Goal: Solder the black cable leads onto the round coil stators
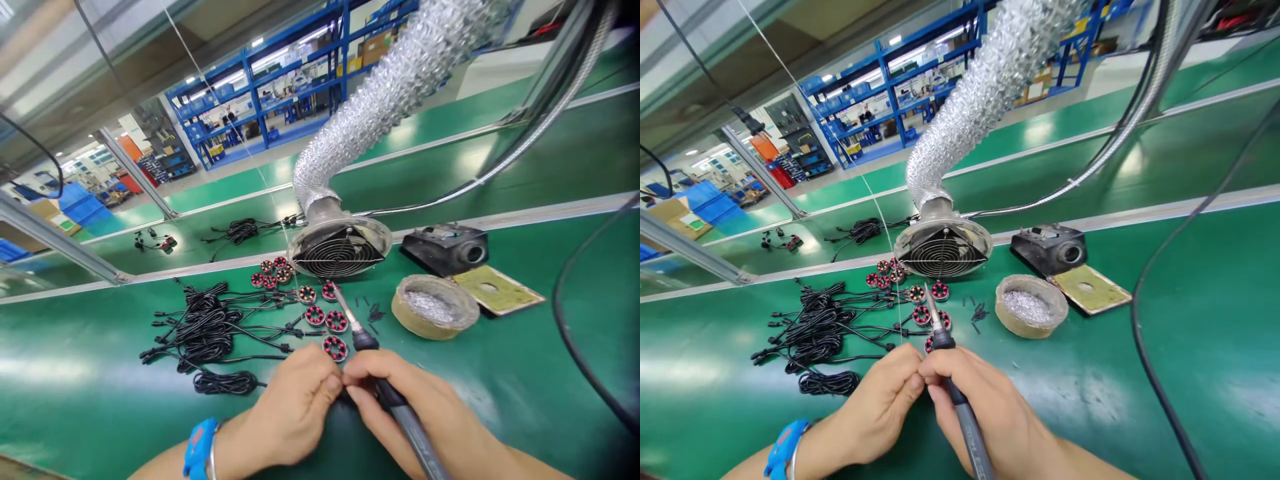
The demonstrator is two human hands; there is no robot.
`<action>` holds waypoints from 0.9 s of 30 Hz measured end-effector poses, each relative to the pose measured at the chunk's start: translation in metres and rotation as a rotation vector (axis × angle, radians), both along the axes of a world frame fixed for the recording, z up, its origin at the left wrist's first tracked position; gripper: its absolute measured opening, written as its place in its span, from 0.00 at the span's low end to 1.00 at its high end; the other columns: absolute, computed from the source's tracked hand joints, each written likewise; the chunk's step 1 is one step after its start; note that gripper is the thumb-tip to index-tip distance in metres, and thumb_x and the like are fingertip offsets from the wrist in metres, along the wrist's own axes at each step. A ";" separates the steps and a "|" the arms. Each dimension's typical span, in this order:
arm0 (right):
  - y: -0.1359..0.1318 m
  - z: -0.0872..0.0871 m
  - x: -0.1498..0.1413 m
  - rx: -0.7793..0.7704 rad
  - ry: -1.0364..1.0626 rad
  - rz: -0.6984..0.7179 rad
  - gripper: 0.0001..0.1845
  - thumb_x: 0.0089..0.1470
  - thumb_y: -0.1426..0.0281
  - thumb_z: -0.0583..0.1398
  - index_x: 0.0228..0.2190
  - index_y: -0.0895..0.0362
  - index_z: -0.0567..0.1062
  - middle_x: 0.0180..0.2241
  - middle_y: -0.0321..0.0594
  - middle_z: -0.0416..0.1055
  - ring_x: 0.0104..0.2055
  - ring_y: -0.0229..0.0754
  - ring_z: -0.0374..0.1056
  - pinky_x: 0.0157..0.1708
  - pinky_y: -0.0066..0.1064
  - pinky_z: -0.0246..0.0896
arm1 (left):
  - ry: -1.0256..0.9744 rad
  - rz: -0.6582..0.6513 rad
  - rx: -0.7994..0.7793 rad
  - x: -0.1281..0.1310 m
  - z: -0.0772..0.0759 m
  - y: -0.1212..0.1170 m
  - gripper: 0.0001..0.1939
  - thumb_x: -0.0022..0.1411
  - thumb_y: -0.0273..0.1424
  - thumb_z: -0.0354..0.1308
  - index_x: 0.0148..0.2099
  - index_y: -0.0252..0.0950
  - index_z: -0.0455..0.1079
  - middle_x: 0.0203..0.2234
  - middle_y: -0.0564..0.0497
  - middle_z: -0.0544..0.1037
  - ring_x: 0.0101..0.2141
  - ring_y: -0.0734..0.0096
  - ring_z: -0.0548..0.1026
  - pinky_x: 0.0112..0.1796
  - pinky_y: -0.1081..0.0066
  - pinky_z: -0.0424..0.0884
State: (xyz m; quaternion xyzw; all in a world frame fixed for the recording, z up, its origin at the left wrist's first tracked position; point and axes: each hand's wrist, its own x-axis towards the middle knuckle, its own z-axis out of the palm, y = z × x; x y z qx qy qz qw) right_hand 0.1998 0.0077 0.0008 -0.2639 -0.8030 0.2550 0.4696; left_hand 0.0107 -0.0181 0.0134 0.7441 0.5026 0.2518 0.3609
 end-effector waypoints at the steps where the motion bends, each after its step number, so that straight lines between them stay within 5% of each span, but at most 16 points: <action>1: 0.000 0.000 -0.001 0.002 0.009 -0.006 0.13 0.57 0.79 0.52 0.40 0.50 0.64 0.29 0.31 0.70 0.26 0.31 0.70 0.29 0.19 0.67 | -0.044 0.040 -0.046 0.001 -0.006 -0.002 0.21 0.73 0.42 0.40 0.34 0.36 0.64 0.28 0.50 0.69 0.32 0.69 0.68 0.36 0.71 0.65; 4: -0.001 -0.006 -0.004 -0.020 0.018 -0.023 0.11 0.58 0.79 0.53 0.39 0.50 0.65 0.29 0.30 0.70 0.25 0.31 0.70 0.27 0.18 0.67 | -0.258 0.157 -0.240 0.004 -0.022 -0.007 0.25 0.71 0.50 0.39 0.36 0.36 0.63 0.24 0.53 0.69 0.24 0.73 0.69 0.27 0.74 0.65; 9: -0.002 -0.017 -0.010 -0.106 0.038 -0.014 0.10 0.60 0.77 0.54 0.40 0.50 0.65 0.25 0.28 0.71 0.22 0.32 0.70 0.24 0.20 0.67 | -0.533 0.130 -0.448 0.003 -0.031 -0.006 0.27 0.61 0.56 0.54 0.35 0.34 0.64 0.24 0.52 0.72 0.20 0.79 0.65 0.23 0.78 0.61; 16: 0.000 -0.020 -0.016 -0.197 0.093 -0.166 0.07 0.56 0.75 0.58 0.36 0.51 0.67 0.27 0.31 0.73 0.23 0.33 0.70 0.25 0.21 0.69 | -0.546 0.306 -0.394 0.009 -0.036 -0.009 0.25 0.64 0.53 0.53 0.34 0.34 0.64 0.22 0.55 0.70 0.17 0.84 0.59 0.20 0.79 0.55; 21: -0.003 -0.025 -0.020 -0.329 0.166 -0.138 0.08 0.56 0.75 0.58 0.37 0.51 0.66 0.26 0.29 0.73 0.23 0.32 0.71 0.26 0.20 0.70 | -0.684 0.426 -0.443 0.014 -0.039 -0.009 0.28 0.60 0.59 0.51 0.37 0.38 0.58 0.23 0.57 0.71 0.16 0.82 0.63 0.18 0.80 0.55; 27: -0.006 -0.032 -0.022 -0.422 0.190 -0.090 0.07 0.57 0.74 0.58 0.37 0.52 0.66 0.27 0.31 0.72 0.24 0.33 0.71 0.25 0.21 0.70 | -0.671 0.317 -0.556 0.008 -0.038 -0.004 0.27 0.58 0.56 0.56 0.37 0.37 0.60 0.15 0.61 0.66 0.14 0.80 0.64 0.18 0.79 0.53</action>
